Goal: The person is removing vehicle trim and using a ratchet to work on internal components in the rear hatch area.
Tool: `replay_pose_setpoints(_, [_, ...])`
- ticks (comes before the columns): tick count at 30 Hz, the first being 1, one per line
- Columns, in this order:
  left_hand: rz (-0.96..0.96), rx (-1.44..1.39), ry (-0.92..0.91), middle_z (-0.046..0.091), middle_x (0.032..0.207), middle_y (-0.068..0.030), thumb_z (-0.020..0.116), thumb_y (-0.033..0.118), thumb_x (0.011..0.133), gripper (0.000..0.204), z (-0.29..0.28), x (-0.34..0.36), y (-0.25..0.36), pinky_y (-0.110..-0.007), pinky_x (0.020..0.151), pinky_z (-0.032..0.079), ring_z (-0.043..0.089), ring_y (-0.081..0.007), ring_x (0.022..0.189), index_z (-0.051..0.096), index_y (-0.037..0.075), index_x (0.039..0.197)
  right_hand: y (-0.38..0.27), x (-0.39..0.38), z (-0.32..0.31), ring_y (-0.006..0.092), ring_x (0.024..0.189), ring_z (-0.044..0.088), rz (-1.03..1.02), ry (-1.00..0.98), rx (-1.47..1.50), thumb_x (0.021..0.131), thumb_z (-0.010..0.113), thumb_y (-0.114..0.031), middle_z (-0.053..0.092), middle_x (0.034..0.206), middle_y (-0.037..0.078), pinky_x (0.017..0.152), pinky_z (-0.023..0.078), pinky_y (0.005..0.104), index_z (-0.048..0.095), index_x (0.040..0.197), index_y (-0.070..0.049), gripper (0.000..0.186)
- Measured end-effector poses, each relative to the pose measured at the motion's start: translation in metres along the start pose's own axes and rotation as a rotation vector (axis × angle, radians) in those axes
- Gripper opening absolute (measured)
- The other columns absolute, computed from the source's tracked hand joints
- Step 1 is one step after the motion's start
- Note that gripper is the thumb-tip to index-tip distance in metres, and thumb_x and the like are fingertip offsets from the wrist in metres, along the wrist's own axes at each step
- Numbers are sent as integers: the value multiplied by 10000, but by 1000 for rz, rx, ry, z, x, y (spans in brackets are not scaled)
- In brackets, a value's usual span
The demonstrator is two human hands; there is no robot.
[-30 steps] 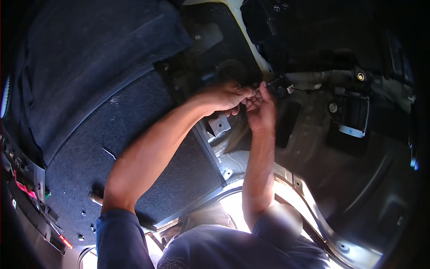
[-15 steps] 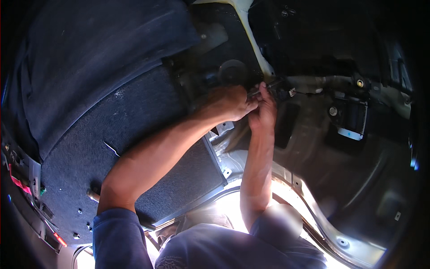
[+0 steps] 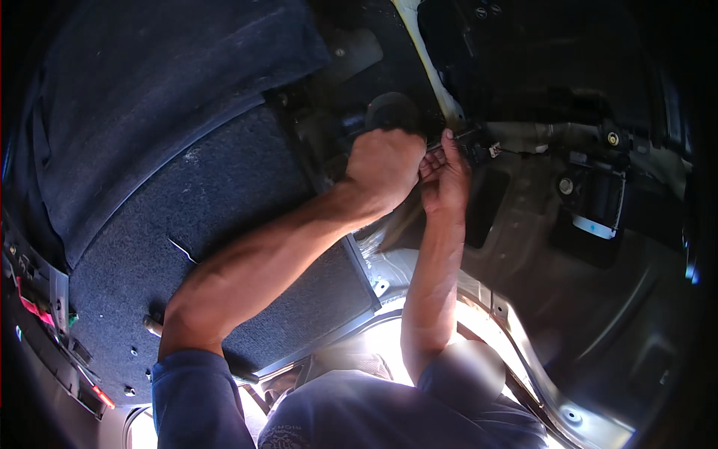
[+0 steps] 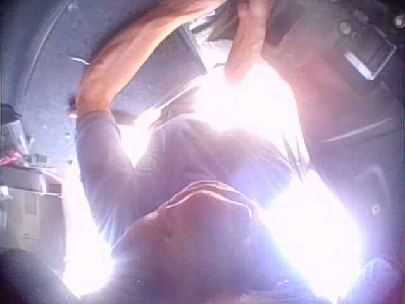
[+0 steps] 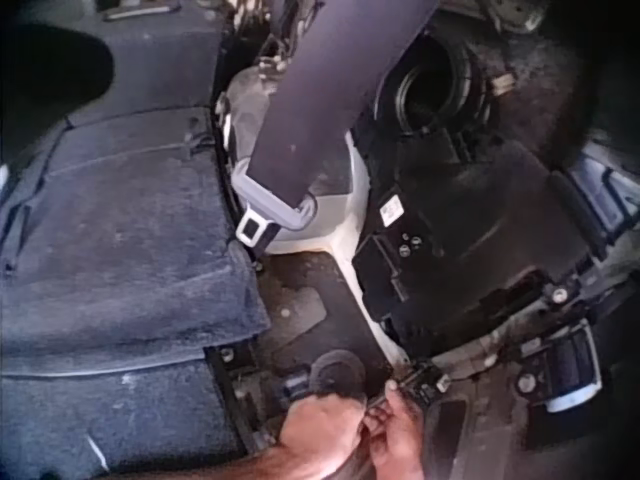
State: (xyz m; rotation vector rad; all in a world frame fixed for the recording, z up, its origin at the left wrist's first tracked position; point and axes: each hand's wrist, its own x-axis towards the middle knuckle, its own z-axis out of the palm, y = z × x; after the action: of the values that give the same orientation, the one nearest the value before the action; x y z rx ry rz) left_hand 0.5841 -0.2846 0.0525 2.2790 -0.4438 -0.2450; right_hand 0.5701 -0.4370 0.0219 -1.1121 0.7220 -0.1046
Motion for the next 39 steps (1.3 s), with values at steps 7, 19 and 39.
replay_pose_setpoints(7, [-327,-743,-535,655,690,-134,564,316,920,354,-5,12,-15,-388,698,509,669,-228,673,657,-23,883,-6,-5,4,172,782,602,-2,-136,92,880,670,-247,615,860,71,690,515,298,590,975,-17,261])
replay_pose_setpoints(19, [-160,-293,-266,657,740,-197,608,247,863,251,-2,14,-16,-387,697,534,677,-306,739,644,1,825,-2,1,-6,148,699,599,-53,-33,-64,853,707,-210,602,815,65,576,500,247,601,930,-26,226])
replay_pose_setpoints(39, [-238,-543,-371,602,591,-112,507,314,953,406,1,17,-24,-345,517,471,591,-167,507,603,-21,745,6,-2,-1,177,813,604,39,-99,121,907,624,-206,602,859,59,720,520,321,593,1022,-24,217])
